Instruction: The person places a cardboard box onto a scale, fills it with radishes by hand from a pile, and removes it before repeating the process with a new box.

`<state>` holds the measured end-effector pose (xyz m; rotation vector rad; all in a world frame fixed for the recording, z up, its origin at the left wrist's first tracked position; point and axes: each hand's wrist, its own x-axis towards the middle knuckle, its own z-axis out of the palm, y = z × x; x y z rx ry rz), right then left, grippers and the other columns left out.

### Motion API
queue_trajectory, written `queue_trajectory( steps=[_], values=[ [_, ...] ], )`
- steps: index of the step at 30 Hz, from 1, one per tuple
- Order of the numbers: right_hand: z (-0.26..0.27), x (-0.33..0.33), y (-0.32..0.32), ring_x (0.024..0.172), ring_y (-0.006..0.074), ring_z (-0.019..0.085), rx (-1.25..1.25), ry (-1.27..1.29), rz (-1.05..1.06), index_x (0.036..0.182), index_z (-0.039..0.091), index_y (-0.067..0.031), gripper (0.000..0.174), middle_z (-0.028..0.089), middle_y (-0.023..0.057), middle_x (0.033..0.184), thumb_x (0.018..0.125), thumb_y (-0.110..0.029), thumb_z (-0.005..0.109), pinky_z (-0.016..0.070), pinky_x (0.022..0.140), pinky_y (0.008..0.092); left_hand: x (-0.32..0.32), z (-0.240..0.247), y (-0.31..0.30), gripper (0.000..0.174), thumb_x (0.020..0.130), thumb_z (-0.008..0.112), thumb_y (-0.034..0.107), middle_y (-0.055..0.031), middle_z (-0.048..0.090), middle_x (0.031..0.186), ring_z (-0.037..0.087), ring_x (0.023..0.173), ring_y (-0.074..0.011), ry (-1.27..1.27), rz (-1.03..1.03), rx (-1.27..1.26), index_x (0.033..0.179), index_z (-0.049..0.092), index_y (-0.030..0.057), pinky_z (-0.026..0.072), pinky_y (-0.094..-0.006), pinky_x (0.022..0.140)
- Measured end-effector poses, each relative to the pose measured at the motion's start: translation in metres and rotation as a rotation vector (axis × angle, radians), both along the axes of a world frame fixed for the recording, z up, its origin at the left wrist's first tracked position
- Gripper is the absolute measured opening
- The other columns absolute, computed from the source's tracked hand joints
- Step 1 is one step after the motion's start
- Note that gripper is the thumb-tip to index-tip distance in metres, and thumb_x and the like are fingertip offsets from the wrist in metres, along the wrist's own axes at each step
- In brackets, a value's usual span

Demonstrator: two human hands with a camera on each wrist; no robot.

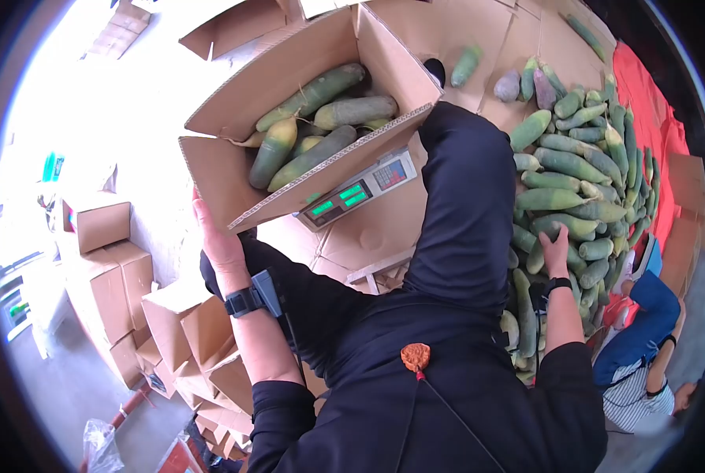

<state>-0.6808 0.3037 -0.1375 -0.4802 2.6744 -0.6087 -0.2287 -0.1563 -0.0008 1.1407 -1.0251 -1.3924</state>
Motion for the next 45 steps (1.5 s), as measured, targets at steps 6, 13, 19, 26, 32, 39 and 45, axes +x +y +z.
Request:
queue_trajectory(
  steps=[6,13,19,26,32,39,45],
  values=[
    [0.118,-0.012,-0.157,0.099,0.0183,0.052,-0.534,0.082,0.219,0.124,0.044,-0.0010,0.050,0.054,0.0102,0.106,0.079,-0.007,0.066,0.0426,0.089,0.0310,0.002,-0.001,-0.003,0.051,0.098,0.039,0.035,-0.0142,0.045,0.132,0.045,0.120,-0.0245,0.038,-0.033,-0.040,0.136,0.035,0.0005,0.0358,-0.0377,0.101],
    [0.280,0.061,-0.313,0.095,0.0133,0.054,-0.915,-0.022,0.587,0.123,0.049,-0.0081,0.044,0.056,0.0044,0.104,0.082,-0.005,0.064,0.0437,0.086,0.0296,0.001,0.000,-0.003,0.048,0.097,0.044,0.030,-0.0141,0.048,0.129,0.047,0.118,-0.0231,0.083,-0.034,-0.054,0.134,0.037,0.0001,0.0380,-0.0356,0.100],
    [0.292,0.142,-0.409,0.098,0.0265,0.055,-0.932,0.486,1.241,0.116,0.055,-0.0104,0.047,0.059,0.0092,0.108,0.072,-0.011,0.070,0.0437,0.085,0.0382,0.003,-0.002,-0.004,0.047,0.097,0.045,0.028,-0.0138,0.048,0.129,0.047,0.118,-0.0225,0.112,-0.045,-0.056,0.134,0.037,0.0004,0.0386,-0.0348,0.099],
    [0.211,0.222,-0.438,0.100,0.0210,0.055,-0.583,0.565,1.450,0.119,0.054,-0.0158,0.054,0.060,0.0001,0.107,0.068,-0.014,0.072,0.0416,0.083,0.0371,0.001,0.006,0.000,0.044,0.098,0.042,0.024,-0.0126,0.048,0.129,0.047,0.117,-0.0204,0.091,-0.018,-0.017,0.135,0.037,0.0004,0.0387,-0.0326,0.099],
    [0.205,0.196,-0.433,0.091,0.0229,0.060,-0.594,0.478,1.319,0.113,0.058,-0.0161,0.040,0.063,0.0048,0.098,0.079,-0.036,0.063,0.0466,0.076,0.0381,0.003,0.005,0.000,0.042,0.098,0.043,0.023,-0.0122,0.048,0.130,0.047,0.119,-0.0194,0.128,-0.035,-0.053,0.133,0.040,0.0008,0.0377,-0.0324,0.100],
    [0.209,0.111,-0.419,0.088,0.0170,0.061,-0.829,0.019,0.926,0.103,0.063,-0.0045,0.021,0.064,0.0077,0.093,0.084,-0.013,0.062,0.0475,0.079,0.0283,0.005,0.000,-0.003,0.048,0.097,0.043,0.030,-0.0151,0.046,0.131,0.047,0.119,-0.0227,0.033,-0.024,-0.097,0.133,0.038,-0.0010,0.0378,-0.0354,0.100],
    [0.178,0.072,-0.406,0.091,0.0073,0.056,-0.988,-0.163,0.539,0.104,0.063,-0.0009,0.018,0.063,0.0029,0.098,0.089,-0.011,0.060,0.0457,0.080,0.0226,0.006,0.000,-0.003,0.045,0.095,0.050,0.024,-0.0112,0.050,0.127,0.048,0.117,-0.0186,0.101,-0.029,-0.077,0.132,0.042,-0.0005,0.0372,-0.0313,0.100]
  ],
)
